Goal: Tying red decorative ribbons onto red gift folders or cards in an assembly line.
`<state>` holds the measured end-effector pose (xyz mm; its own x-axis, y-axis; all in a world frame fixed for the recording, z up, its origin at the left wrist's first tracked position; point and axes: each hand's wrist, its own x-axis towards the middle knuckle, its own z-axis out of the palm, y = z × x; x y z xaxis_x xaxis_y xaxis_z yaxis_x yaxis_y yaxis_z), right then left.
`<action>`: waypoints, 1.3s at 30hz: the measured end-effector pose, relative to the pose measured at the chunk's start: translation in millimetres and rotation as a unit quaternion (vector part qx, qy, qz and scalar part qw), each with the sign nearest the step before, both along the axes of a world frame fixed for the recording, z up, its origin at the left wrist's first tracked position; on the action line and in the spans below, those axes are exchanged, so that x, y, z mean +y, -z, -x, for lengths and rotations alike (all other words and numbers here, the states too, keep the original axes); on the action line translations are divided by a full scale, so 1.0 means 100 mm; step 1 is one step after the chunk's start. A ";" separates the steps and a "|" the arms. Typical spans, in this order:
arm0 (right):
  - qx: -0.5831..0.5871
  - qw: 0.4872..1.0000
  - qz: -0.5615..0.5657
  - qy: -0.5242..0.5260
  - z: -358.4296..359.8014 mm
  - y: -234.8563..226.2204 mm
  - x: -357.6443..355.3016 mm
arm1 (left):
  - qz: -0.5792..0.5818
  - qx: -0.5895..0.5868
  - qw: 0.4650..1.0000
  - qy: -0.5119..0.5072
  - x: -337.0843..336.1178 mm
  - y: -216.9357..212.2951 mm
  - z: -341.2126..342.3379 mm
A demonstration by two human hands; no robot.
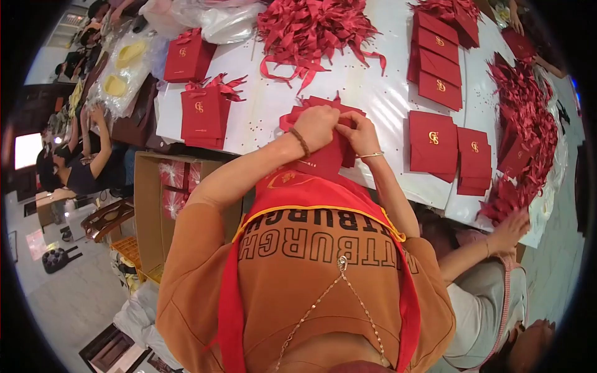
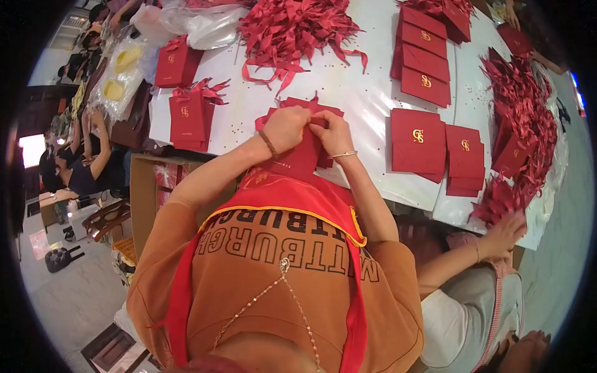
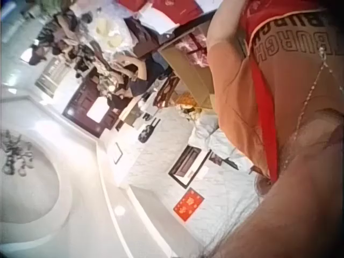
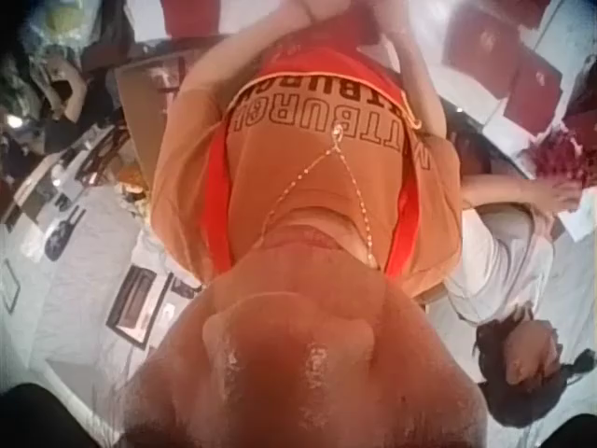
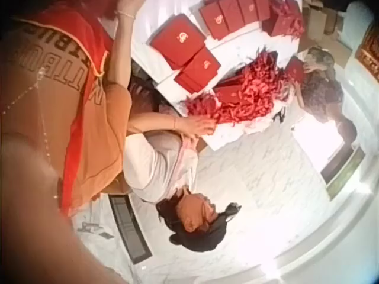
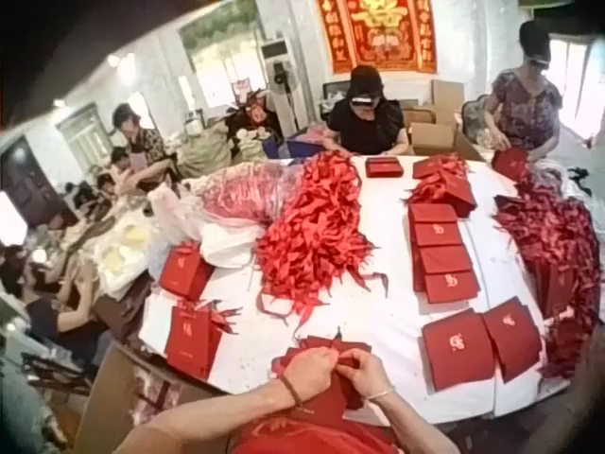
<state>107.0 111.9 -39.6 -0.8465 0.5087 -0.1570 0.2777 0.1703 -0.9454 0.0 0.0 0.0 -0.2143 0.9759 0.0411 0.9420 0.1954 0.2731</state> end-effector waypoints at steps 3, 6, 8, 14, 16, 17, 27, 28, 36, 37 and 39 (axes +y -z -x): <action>0.032 0.999 -0.007 0.015 0.13 -0.01 -0.02 | -0.052 -0.059 0.997 -0.022 0.04 -0.03 0.23; 0.008 0.999 -0.032 0.007 0.08 -0.08 0.07 | -0.008 -0.455 0.854 -0.252 0.08 -0.17 0.11; 0.002 1.000 -0.020 0.003 0.10 -0.13 0.10 | -0.089 -0.337 0.919 -0.184 0.03 0.06 0.07; 0.010 0.999 -0.051 -0.006 0.06 -0.11 0.10 | -0.143 -0.077 0.986 -0.034 0.03 0.09 0.01; 0.008 0.998 -0.062 -0.001 0.06 -0.08 0.08 | -0.159 -0.137 0.976 -0.059 0.03 0.14 0.03; 0.019 0.998 -0.067 0.001 0.06 -0.07 0.08 | -0.169 -0.195 0.962 -0.088 0.05 0.16 0.05; -0.017 1.000 -0.021 0.000 0.03 -0.11 0.06 | -0.133 -0.162 0.975 -0.075 0.02 0.07 0.04; -0.009 1.000 0.010 -0.003 0.03 -0.08 0.07 | -0.120 -0.258 0.951 -0.123 0.02 0.08 0.03; 0.029 0.993 0.104 -0.042 0.06 0.11 0.16 | -0.178 -0.118 0.975 -0.069 0.07 0.28 0.05; 0.018 0.997 0.070 -0.035 0.05 0.06 0.15 | -0.176 -0.119 0.975 -0.072 0.06 0.28 0.04; 0.009 0.999 0.032 -0.028 0.05 0.02 0.16 | -0.155 -0.235 0.951 -0.131 0.10 0.27 0.03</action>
<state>102.3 127.7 -41.2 -0.8760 0.4507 -0.1720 0.2526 0.1247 -0.9595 -3.5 9.6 -26.8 -0.5143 0.8431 0.1569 0.6313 0.2483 0.7347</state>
